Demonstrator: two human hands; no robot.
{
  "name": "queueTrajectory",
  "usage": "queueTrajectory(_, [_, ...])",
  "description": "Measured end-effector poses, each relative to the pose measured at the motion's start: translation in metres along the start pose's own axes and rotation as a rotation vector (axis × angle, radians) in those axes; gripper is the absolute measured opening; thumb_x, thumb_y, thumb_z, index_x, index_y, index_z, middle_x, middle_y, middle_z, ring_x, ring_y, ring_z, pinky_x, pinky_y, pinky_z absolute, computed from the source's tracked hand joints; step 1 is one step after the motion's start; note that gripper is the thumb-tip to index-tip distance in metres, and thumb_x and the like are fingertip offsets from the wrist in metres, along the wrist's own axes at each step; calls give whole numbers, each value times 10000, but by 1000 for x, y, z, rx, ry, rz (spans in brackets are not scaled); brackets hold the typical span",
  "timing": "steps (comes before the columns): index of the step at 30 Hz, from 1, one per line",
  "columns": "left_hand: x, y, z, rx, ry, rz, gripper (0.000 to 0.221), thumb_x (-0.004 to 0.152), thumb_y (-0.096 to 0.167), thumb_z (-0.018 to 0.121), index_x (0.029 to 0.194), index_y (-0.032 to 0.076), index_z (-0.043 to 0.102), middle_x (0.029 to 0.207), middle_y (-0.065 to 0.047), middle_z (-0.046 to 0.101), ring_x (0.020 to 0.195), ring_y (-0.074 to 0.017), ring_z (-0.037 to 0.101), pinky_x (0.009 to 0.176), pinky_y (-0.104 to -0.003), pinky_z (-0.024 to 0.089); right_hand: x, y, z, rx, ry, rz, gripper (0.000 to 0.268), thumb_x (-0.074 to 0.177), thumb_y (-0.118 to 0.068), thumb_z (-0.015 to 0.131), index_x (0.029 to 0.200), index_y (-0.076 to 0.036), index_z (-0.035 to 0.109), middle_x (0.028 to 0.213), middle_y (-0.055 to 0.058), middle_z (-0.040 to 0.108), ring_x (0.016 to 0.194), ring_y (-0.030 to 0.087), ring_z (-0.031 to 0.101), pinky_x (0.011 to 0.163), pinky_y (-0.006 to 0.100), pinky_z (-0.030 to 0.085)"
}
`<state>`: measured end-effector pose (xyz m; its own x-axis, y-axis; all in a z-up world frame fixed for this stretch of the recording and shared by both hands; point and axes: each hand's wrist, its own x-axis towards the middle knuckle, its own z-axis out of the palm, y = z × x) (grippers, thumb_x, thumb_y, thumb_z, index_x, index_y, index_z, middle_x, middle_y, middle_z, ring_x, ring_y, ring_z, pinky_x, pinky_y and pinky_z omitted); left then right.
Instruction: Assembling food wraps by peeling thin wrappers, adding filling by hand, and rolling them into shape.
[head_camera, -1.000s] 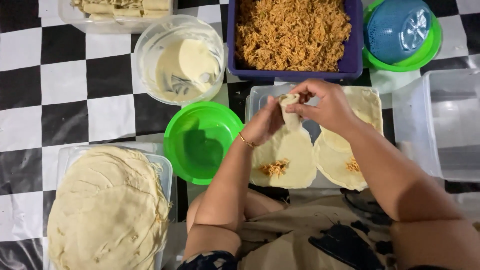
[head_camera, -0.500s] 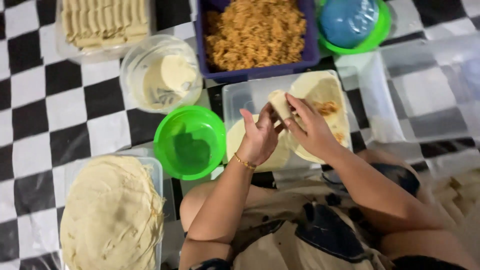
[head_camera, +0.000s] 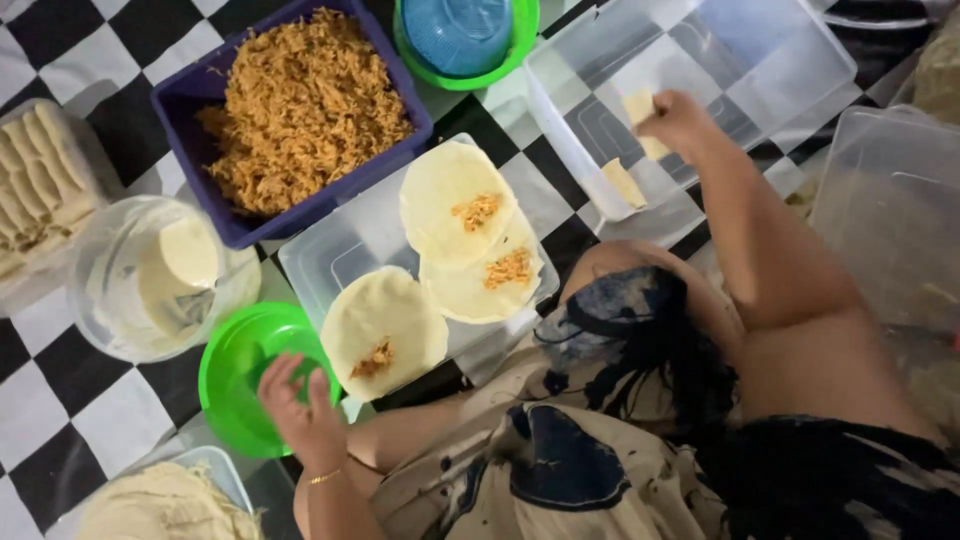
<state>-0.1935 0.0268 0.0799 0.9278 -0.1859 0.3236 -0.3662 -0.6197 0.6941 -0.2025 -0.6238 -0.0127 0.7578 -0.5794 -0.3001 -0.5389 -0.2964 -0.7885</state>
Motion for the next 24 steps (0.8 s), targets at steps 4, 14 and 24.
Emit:
queueTrajectory(4, [-21, -42, 1, 83, 200, -168, 172, 1052, 66, 583, 1188, -34, 611, 1317, -165, 585, 1141, -279, 525, 911, -364, 460, 70, 92, 21, -436, -256, 264, 483, 757, -132, 828, 1175, 82, 715, 946, 196, 703, 804, 340, 650, 768, 430, 558])
queueTrajectory(14, [-8, -73, 18, 12, 172, -201, 167, 1011, -48, 597, 1176, -17, 598, 1268, -136, 558, 1022, -226, 525, 851, -321, 463, 41, 65, 27, -335, -419, 475, 537, 877, 22, 764, 1368, 126, 571, 1292, 301, 642, 1112, 471, 666, 962, 532, 571])
queueTrajectory(24, [-27, -108, 15, -68, 139, -119, 239, 874, 51, 734, 1107, 51, 681, 1090, -75, 664, 1001, -232, 602, 935, -345, 497, 87, 111, 22, -1010, -118, -43, 488, 898, -227, 729, 1229, 133, 718, 1131, 311, 720, 943, 468, 670, 797, 541, 538])
